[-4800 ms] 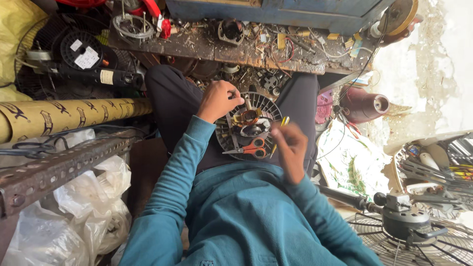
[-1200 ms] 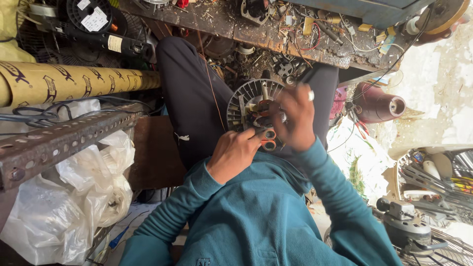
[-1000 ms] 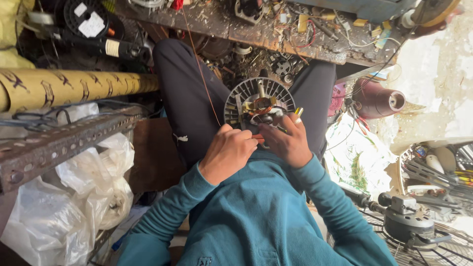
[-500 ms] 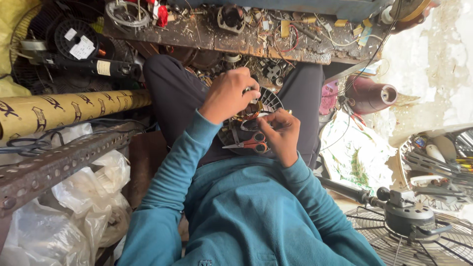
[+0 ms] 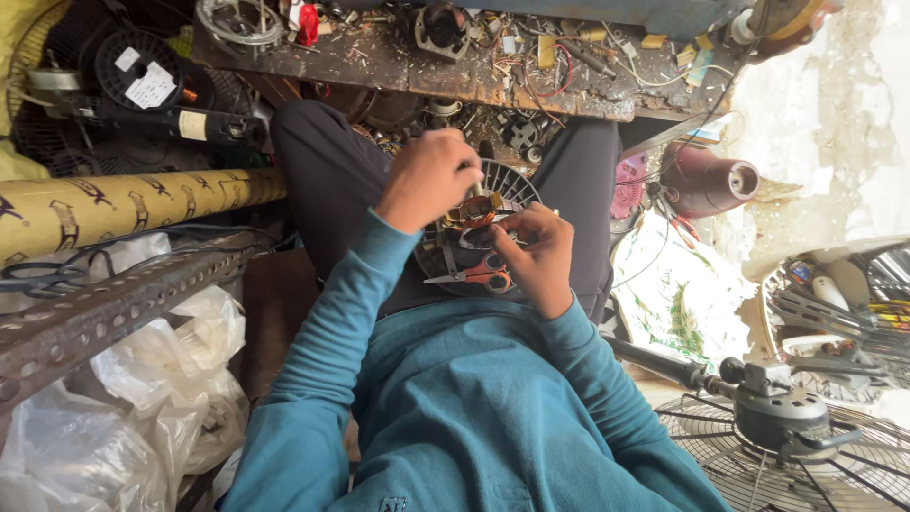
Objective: The person is repairing a fan motor by hand and using a screwdriver to tighten components on the central stator assembly while sitting with the motor in their lap.
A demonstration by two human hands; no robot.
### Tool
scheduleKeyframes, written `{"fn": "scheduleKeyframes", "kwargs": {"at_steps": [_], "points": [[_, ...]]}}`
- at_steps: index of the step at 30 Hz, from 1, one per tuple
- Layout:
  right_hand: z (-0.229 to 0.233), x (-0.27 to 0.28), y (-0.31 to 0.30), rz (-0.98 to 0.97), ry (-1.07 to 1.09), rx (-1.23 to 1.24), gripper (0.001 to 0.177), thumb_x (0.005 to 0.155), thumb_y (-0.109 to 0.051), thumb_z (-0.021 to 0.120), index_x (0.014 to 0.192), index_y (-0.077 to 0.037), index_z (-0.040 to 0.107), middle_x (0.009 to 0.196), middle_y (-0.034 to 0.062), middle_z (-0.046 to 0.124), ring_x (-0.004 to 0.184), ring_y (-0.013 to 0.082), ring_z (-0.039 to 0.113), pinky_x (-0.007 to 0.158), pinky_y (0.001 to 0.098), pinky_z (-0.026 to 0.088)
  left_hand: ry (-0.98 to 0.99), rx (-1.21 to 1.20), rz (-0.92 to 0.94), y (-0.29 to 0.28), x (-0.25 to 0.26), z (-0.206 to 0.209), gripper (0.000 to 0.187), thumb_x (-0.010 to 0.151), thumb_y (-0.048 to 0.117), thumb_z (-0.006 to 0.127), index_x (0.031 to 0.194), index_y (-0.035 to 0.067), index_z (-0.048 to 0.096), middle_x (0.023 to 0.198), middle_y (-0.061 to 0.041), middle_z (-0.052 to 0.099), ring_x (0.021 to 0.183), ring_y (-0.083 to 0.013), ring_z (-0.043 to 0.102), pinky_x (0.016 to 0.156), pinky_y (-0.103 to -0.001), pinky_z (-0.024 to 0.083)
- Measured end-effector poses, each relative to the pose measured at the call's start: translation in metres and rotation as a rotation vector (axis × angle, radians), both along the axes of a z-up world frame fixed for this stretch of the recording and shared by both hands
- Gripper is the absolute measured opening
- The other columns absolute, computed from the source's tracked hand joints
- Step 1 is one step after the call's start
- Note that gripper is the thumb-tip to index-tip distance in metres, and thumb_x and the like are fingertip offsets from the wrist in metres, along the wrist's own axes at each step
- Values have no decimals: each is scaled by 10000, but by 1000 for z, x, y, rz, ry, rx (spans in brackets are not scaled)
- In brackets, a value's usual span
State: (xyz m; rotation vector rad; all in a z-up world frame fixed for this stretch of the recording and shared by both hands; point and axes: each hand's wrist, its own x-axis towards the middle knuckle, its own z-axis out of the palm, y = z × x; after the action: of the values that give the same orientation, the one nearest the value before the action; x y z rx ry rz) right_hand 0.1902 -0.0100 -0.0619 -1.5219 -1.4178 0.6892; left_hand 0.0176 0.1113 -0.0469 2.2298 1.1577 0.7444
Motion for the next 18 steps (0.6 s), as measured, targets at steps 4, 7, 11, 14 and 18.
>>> {"fn": "scheduleKeyframes", "kwargs": {"at_steps": [4,7,11,14,18], "points": [[23,2,10,57,72,153,161,867,-99,716,965,25,686,914,81,612,839,159,568,755,302,453,16,-169,-16,15,-9,-18,209,784,303,835,830,103,793,768,-103,690,727,-291,690,651,-418,512],[21,17,43,289,41,160,239,1014,-169,559,1084,21,685,1086,128,610,1050,205,589,946,337,476,152,-424,-20,24,-12,-28,205,816,321,808,903,135,793,689,-126,676,672,-298,690,665,-422,507],[-8,29,68,518,291,-192,426,1120,-283,401,1006,25,672,1012,90,671,998,188,640,944,330,499,45,-292,75,16,-18,-31,200,783,309,816,868,130,787,721,-89,695,695,-266,707,654,-396,530],[-24,37,77,551,348,-329,435,1115,-286,389,1011,30,670,1010,88,698,985,177,619,944,328,483,9,-39,153,-6,-30,-22,164,825,269,809,797,110,778,752,-86,688,710,-282,677,663,-419,498],[-29,41,72,566,441,-364,430,1120,-291,384,1010,19,661,1027,89,691,1017,176,630,978,328,471,-18,214,191,-55,-44,5,157,923,218,755,826,97,733,765,-66,634,691,-272,619,684,-444,437]]}}
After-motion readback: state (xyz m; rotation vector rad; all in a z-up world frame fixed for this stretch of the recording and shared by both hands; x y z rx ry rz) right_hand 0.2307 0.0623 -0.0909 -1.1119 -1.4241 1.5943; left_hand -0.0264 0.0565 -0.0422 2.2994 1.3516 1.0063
